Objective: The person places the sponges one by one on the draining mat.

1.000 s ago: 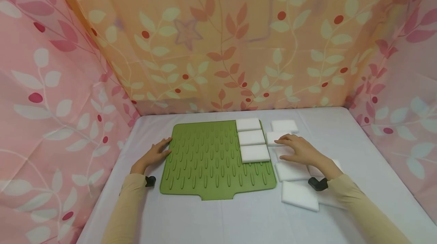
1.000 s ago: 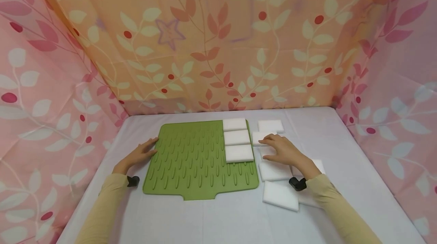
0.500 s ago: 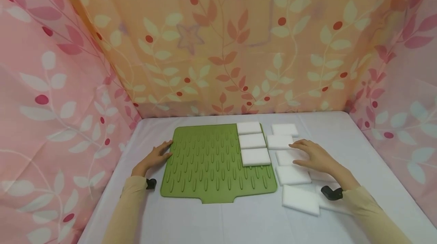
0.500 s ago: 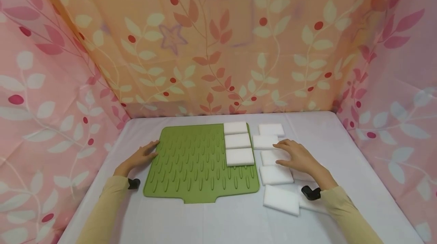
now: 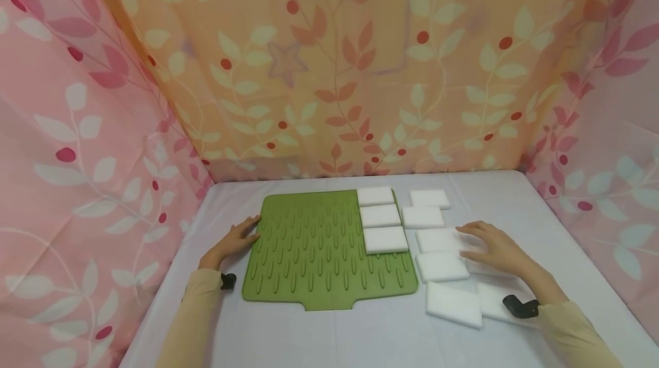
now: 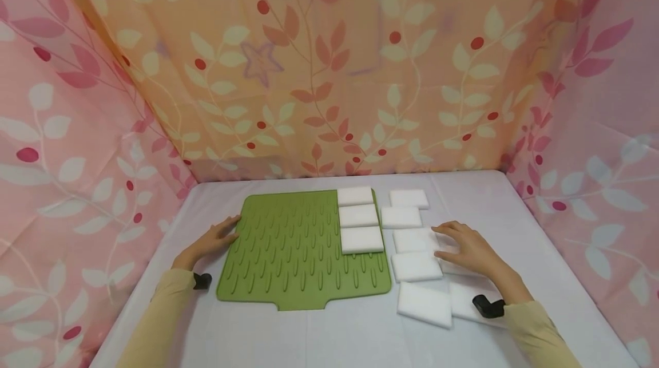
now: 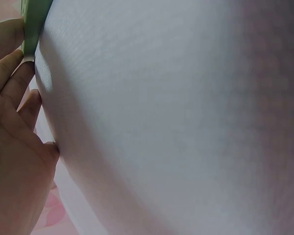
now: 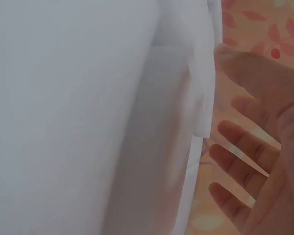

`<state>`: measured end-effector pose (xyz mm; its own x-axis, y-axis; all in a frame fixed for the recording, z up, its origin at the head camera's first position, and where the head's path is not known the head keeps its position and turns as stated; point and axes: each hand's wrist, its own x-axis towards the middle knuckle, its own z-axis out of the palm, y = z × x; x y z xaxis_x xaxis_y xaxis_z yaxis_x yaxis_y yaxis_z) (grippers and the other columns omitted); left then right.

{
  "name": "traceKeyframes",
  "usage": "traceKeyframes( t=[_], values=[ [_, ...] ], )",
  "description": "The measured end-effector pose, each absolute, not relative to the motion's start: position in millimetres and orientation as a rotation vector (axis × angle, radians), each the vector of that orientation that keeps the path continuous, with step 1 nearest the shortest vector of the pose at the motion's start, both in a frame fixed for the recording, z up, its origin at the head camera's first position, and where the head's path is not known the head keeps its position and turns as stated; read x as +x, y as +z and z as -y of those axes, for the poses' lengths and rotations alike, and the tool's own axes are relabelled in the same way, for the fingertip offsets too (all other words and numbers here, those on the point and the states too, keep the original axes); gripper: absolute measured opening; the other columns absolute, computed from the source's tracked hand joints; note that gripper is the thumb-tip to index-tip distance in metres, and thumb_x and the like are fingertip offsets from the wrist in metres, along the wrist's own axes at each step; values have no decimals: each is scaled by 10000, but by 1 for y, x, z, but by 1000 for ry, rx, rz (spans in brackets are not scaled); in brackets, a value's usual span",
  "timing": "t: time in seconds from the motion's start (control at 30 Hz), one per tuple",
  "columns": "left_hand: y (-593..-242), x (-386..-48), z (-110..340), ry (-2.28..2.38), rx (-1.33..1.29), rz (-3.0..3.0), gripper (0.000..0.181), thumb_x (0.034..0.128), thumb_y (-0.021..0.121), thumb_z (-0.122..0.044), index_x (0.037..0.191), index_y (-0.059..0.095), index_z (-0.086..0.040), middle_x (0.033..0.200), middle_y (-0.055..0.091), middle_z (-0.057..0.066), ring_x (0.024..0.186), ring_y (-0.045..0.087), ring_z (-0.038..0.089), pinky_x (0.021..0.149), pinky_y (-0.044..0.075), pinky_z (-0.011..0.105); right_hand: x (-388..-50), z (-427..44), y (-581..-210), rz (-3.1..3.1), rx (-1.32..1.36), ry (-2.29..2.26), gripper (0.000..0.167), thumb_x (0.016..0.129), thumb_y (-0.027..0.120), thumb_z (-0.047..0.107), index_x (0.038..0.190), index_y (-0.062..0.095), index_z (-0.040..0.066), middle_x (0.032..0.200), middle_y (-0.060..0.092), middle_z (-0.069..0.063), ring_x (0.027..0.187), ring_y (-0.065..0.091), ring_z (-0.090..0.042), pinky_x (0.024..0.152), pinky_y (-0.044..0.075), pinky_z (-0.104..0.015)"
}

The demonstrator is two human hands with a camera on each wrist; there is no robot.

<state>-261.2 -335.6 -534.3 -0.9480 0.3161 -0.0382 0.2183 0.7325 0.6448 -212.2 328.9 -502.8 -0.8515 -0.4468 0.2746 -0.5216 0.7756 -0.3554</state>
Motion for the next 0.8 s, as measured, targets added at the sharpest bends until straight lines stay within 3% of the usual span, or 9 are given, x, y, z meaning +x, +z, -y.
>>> traceKeyframes(
  t=[0.3,0.8],
  values=[
    [-539,-264,338,1030,442,-2790,610,938,548,-251,1447,292,-34,1488,226,248,1375,144,445,1052,-78,666,-199,-342,-509,2775,721,617,538,738,775,332,1183,622,71,1107,592,-86,1022,540,-298,813,458,-538],
    [-540,-264,339,1014,440,-2794,616,941,541,-272,1454,282,-49,1495,224,233,1379,145,435,1057,-75,660,-182,-366,-512,2841,605,647,567,734,774,353,1193,608,65,1136,570,-130,1056,506,-348,821,431,-607]
  ],
)
